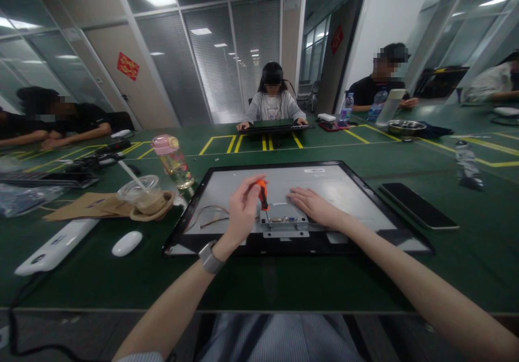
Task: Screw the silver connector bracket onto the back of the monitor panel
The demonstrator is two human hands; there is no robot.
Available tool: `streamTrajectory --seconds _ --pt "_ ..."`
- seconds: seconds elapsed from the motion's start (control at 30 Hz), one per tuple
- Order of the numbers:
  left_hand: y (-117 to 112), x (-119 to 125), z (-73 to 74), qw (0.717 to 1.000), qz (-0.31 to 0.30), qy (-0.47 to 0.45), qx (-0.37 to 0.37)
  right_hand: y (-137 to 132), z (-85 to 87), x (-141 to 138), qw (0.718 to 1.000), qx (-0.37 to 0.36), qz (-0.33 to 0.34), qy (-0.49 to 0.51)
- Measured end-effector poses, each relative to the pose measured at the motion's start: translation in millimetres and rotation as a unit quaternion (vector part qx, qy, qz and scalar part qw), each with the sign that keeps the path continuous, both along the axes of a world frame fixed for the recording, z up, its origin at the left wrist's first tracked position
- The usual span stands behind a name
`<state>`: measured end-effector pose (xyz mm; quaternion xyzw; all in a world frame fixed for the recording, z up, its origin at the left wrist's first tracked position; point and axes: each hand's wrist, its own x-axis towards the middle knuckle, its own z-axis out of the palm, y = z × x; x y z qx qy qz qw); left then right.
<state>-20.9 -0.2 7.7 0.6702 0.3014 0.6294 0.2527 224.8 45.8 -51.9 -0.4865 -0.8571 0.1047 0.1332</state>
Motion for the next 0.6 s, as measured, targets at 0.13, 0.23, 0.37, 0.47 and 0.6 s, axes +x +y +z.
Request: streamTrajectory --seconds 0.13,0.23,0.37,0.47,0.6 --pt "0.2 1.0 -1.2 0.998 0.042 0.005 0.037 0.5 -0.8 0.9 1.000 -0.001 0.005 -0.007" --pt "-1.6 0.7 -0.2 0.999 0.036 0.006 0.032 0.5 -0.2 0.5 1.000 -0.007 0.002 -0.013" --pt "-2.8 0.2 -0.4 1.000 -0.030 -0.003 -0.002 0.0 0.5 -0.6 1.000 -0.007 -0.004 -0.009" --pt "-0.9 0.6 -2.0 1.000 -0.017 -0.001 0.016 -0.2 0.5 -1.0 1.000 -0.002 0.000 -0.013" --pt "-0.8 0.8 -1.4 0.998 0.027 0.006 0.064 0.1 0.5 -0.6 1.000 0.005 0.009 -0.011"
